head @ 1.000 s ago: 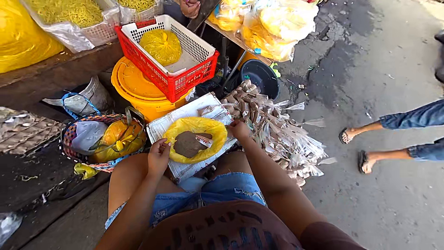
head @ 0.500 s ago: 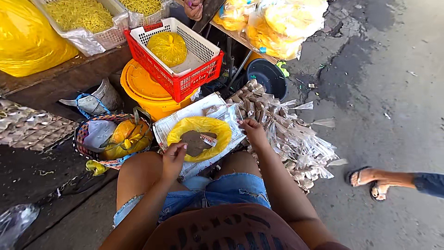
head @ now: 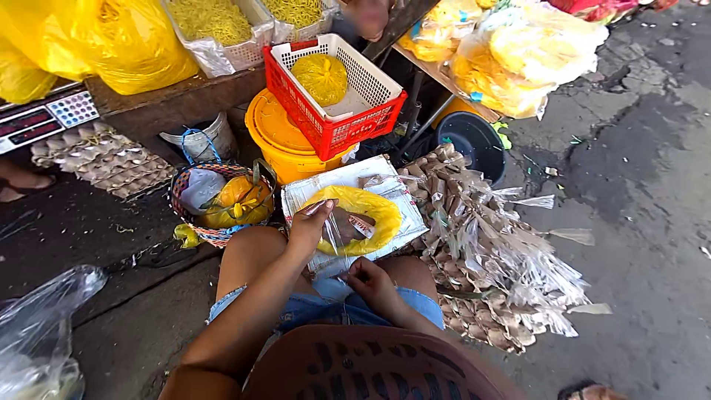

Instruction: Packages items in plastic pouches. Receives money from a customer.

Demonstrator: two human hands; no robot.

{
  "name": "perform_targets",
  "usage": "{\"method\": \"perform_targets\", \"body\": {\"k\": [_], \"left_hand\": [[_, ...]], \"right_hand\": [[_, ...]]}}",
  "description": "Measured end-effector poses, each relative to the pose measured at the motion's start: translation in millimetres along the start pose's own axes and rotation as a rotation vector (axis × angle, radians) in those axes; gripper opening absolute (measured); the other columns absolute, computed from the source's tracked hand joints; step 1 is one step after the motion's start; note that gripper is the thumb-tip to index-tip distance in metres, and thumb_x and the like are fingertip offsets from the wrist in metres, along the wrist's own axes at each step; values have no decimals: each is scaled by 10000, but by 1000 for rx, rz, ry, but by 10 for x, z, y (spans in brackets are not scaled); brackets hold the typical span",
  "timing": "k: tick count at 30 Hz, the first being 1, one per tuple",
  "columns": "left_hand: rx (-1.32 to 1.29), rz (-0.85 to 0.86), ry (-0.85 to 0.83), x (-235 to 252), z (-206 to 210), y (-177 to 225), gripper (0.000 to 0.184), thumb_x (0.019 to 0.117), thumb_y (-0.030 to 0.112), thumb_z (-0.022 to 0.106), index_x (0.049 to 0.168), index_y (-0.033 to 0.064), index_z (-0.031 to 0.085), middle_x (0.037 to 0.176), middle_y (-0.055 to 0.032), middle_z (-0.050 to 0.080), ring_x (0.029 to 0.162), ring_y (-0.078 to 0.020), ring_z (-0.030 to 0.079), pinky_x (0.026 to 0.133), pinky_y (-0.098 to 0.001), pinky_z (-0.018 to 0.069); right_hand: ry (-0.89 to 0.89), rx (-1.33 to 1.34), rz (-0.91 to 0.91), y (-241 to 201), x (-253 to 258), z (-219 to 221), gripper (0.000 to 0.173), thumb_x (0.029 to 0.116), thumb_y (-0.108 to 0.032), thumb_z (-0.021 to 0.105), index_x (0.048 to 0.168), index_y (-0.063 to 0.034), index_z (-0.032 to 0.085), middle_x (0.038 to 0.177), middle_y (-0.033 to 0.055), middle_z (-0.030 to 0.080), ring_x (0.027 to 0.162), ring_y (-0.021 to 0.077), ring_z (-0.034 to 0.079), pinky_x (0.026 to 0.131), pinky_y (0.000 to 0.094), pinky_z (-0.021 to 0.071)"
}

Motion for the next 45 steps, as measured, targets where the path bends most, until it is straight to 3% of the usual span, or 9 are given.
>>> {"method": "perform_targets", "body": {"k": [6, 11, 16, 22, 26, 29, 36, 41, 45], "left_hand": [[177, 32, -217, -158, 75, -153, 362, 934, 81, 711, 1264, -18, 602, 863, 43, 698, 697, -1, 605, 657, -185, 509], [310, -35, -384, -413, 377, -355, 585, 911, 64, 744, 1435, -18, 497, 1023, -52, 709, 843, -44, 664, 834, -235, 561], [358, -21, -443, -485, 397, -366, 384, 900, 91, 760, 1224, -10, 581, 912, 16, 660, 767, -11, 624, 739, -190, 536], [557, 21, -391, -506, 223, -339, 177, 1023, 179, 615, 1000, 4, 628, 811, -1, 600, 706, -24, 559, 695, -199, 481], [647, 13, -507, -544, 368, -412, 247, 1069, 99, 487, 1222, -42, 621, 1035, -117, 714, 918, -129, 702, 900, -302, 563], [591, 21, -461, -536, 371, -445, 255, 979, 71, 647, 1213, -28, 649, 998, -81, 727, 872, -77, 684, 854, -252, 552], [580, 43, -517, -441, 304, -344, 205, 944, 200, 735, 1011, 6, 719, 849, 11, 641, 727, 20, 532, 703, -163, 453], [499, 85, -485, -468, 285, -247, 194, 910, 168, 770, 1032, 21, 734, 838, 45, 644, 710, 45, 535, 683, -129, 455], [509, 148, -448, -468, 291, -191, 212, 904, 173, 773, 1045, 19, 733, 861, 37, 637, 712, 48, 521, 674, -115, 441]], "right_hand": [[-17, 7, 45, -6, 32, -86, 443, 1021, -260, 608, 1333, 51, 569, 1203, 163, 662, 955, 146, 684, 848, 303, 579], [245, 200, 17, -306, 298, -397, 360, 965, -218, 674, 1192, 51, 595, 1088, 111, 643, 922, 91, 650, 807, 251, 561], [343, 331, -90, -358, 390, -467, 93, 904, -93, 732, 901, -37, 659, 892, 5, 654, 794, 28, 623, 736, 189, 540], [347, 398, -129, -386, 352, -554, 66, 949, -8, 647, 953, -15, 712, 925, -7, 707, 856, 25, 655, 824, 210, 556], [360, 463, -127, -410, 349, -532, 58, 926, 16, 657, 936, -40, 650, 857, -21, 679, 791, 30, 640, 777, 208, 550], [382, 458, -150, -435, 335, -607, 102, 912, 52, 661, 994, -8, 668, 887, 2, 721, 823, 54, 684, 810, 234, 580], [254, 328, -262, -639, 301, -663, 682, 973, 55, 377, 1565, 95, 40, 1318, 187, 663, 1092, 140, 702, 979, 308, 551], [248, 53, -483, -897, 155, -805, 374, 973, -46, 505, 1309, 94, 591, 1422, 241, 535, 1272, 216, 586, 1005, 316, 542], [274, -177, -522, -1017, 78, -842, 289, 971, -239, 688, 1163, -24, 699, 1326, 185, 623, 1262, 185, 587, 999, 298, 527]]}}
Point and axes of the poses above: each hand's wrist, its own x-axis towards the middle knuckle, its own z-axis out of the palm, y = z × x, the point moved 9 cm from there along x, towards the middle knuckle
